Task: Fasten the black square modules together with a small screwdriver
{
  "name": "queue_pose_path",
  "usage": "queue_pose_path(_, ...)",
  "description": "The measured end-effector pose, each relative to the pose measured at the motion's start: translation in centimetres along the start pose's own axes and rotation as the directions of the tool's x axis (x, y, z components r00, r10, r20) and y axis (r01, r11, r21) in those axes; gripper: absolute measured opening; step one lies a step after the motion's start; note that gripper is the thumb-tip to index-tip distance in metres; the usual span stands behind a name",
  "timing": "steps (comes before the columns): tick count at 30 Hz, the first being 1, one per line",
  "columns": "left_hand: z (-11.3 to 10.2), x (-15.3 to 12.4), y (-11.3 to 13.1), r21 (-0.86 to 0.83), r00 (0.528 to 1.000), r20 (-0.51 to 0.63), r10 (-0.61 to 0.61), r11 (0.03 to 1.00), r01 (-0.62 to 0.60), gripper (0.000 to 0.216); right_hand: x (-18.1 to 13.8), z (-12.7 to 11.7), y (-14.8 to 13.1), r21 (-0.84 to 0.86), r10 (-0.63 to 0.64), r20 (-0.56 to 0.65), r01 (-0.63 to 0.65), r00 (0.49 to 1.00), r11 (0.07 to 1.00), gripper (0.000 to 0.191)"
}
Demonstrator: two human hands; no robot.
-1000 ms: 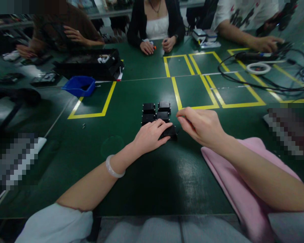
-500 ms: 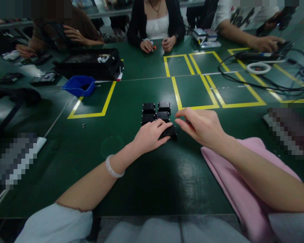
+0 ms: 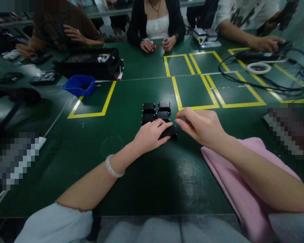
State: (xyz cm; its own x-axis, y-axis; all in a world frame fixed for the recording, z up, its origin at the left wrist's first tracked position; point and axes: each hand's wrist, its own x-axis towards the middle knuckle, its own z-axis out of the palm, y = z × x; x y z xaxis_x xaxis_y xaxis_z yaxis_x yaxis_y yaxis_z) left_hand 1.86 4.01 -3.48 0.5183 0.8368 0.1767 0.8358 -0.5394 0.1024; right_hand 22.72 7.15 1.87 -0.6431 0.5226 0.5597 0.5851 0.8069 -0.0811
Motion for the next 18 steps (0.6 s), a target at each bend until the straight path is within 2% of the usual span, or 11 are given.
queue_pose_path(2,-0.10,0.02,0.02,0.002,1.000,0.008,0.001,1.000,-0.001,0.043,-0.01,0.08,-0.05,-0.001,0.009,-0.008,-0.009,1.000,1.000,0.022)
queue_pose_path(5,-0.22,0.04,0.02,-0.003,1.000,0.020,0.007,1.000,-0.007,0.043,-0.06,0.19,-0.19,0.007,0.035,-0.005,-0.035,0.999,0.999,0.025)
queue_pose_path(11,-0.08,0.00,-0.05,0.001,1.000,0.004,0.008,1.000,-0.008,0.043,0.02,-0.16,-0.17,0.059,0.039,0.067,-0.043,0.997,0.997,0.024)
queue_pose_path(18,-0.09,-0.01,-0.06,-0.024,1.000,0.007,0.003,1.000,-0.002,0.043,0.00,0.03,-0.13,0.038,0.041,0.021,-0.041,0.999,0.998,0.021)
